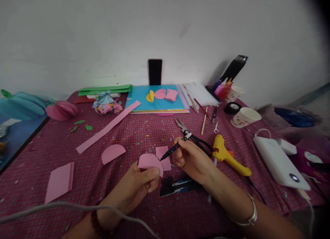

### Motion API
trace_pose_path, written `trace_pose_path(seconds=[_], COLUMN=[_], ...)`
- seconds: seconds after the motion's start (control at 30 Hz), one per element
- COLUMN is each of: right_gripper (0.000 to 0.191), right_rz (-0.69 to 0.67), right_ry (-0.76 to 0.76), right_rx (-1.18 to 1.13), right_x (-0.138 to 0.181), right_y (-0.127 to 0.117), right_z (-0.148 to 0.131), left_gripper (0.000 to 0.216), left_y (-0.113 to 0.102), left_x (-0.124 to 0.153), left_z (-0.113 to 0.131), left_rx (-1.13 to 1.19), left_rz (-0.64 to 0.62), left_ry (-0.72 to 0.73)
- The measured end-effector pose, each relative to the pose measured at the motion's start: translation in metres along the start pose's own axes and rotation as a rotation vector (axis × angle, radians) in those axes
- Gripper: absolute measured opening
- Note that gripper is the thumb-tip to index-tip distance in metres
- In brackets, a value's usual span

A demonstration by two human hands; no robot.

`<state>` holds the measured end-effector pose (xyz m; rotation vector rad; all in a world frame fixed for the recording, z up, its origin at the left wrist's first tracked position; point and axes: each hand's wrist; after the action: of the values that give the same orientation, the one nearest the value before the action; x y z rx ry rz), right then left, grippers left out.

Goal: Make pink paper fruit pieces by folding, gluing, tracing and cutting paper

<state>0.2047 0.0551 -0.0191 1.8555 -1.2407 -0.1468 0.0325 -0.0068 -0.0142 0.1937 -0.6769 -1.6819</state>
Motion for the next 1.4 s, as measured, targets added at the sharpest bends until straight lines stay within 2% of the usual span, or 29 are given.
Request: trace_pose_path(seconds=[0.13, 0.27, 0.53, 1.27, 1.4], right_gripper=[0.014, 0.014, 0.015, 0.016, 0.014], right_rz=[0.000, 0.033, 0.026, 0.038, 0.034], right_ry=[0.010, -0.007, 0.026, 0.052, 0.047], right_rx=[0.053, 0.043, 0.067, 0.071, 0.046], right_x=[-0.0003, 0.0003, 0.0003, 0.0014, 0.0020], right_y=[0.0012, 0.0023, 0.0033, 0.0056, 0.0043], right_z=[-0.0012, -0.0037, -0.0035, -0.0027, -0.0031], left_gripper=[0.026, 0.022, 0.025, 0.038, 0.037], left_y=[-0.0006, 0.0008, -0.0022, -0.0024, -0.0009], left_x=[0.0000, 0.0006, -0.0007, 0.0008, 0.0020], left_z=[-0.0024, -0.0030, -0.0007, -0.0040, -0.0020], left_rx=[-0.011, -0.044, -0.294, -0.249, -0.221], left_rz=[0.000, -0.051, -0.122, -0.177, -0.150], left_ry=[-0.005, -0.007, -0.005, -0.047, -0.062])
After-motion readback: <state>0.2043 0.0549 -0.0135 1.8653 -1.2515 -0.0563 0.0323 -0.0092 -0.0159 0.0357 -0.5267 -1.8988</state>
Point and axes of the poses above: each hand's wrist, its own x-axis away from the middle knuckle, its own y-axis out of the palm, z = x × y, and after that the axes turned 6 degrees about y, right-handed
